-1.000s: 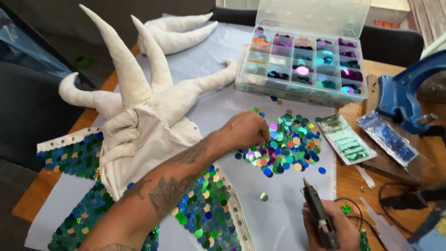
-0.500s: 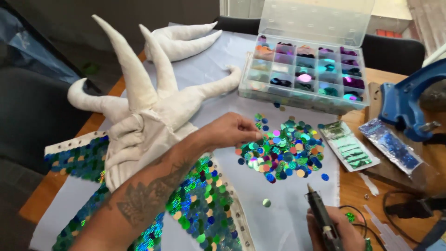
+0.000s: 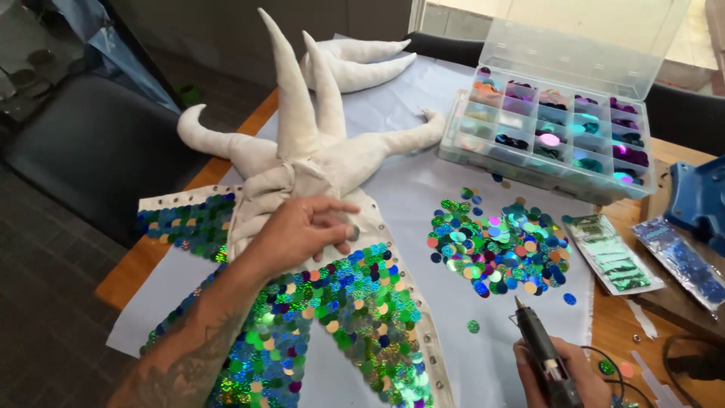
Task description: Gluing green and blue sequins onto a star-shaped costume piece using a hot glue gun.
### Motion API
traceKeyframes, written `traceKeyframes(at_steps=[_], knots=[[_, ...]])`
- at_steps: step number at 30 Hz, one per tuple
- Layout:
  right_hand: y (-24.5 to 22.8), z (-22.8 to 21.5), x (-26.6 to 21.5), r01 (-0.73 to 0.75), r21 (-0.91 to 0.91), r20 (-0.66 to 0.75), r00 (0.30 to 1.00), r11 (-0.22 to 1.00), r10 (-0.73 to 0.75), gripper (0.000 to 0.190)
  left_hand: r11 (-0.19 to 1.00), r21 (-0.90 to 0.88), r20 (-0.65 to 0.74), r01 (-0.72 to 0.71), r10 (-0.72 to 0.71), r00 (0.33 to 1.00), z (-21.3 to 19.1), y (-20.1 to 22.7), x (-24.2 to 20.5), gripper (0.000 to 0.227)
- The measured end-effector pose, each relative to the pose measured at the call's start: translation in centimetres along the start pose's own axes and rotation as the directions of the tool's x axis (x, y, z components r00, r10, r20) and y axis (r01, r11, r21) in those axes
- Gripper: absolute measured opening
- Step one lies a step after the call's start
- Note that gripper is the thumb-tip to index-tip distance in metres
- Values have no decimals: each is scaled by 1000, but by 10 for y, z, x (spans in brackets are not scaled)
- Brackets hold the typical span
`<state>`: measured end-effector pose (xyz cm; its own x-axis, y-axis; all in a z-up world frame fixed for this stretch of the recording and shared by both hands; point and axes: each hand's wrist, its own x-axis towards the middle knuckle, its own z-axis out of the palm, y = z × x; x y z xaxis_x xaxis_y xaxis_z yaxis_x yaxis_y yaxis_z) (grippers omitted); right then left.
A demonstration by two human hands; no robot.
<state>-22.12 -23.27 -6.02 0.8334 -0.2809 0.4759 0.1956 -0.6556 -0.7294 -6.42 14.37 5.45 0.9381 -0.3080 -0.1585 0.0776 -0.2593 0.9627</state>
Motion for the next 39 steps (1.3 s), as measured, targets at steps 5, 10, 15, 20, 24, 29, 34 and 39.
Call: traceKeyframes(at_steps=[5, 10, 15, 20, 24, 29, 34, 39], knots=[[-14, -1, 9, -163, -98, 134, 975, 982, 175, 34, 995, -79, -53, 61, -65, 996, 2, -31, -16, 21], [-72, -2, 34, -453, 204, 306, 872, 868, 383, 20, 999, -40, -94, -8, 5, 996, 5, -56, -21, 16], [-87, -13, 54, -443, 151, 221, 887, 884, 406, 19, 985, 135, -69, -111, 121, 990, 37, -44, -5, 19], [-75, -13, 66, -496, 181, 110, 868, 849, 484, 23, 930, 302, 73, -208, 195, 978, 95, -29, 33, 22], [-55, -13, 61, -471, 231, 112, 882, 851, 458, 25, 862, 409, 130, -301, 271, 954, 125, -38, 78, 18], [-42, -11, 51, -472, 184, 105, 882, 862, 460, 24, 795, 479, 151, -372, 343, 927, 129, -39, 138, 18], [-29, -2, 29, -357, 157, -137, 916, 921, 378, 23, 740, 575, 142, -350, 331, 933, 150, -14, 173, 17], [-22, 2, 23, -13, -175, -351, 935, 984, -50, 27, 669, 659, 114, -344, 363, 925, 156, -21, 215, 19]])
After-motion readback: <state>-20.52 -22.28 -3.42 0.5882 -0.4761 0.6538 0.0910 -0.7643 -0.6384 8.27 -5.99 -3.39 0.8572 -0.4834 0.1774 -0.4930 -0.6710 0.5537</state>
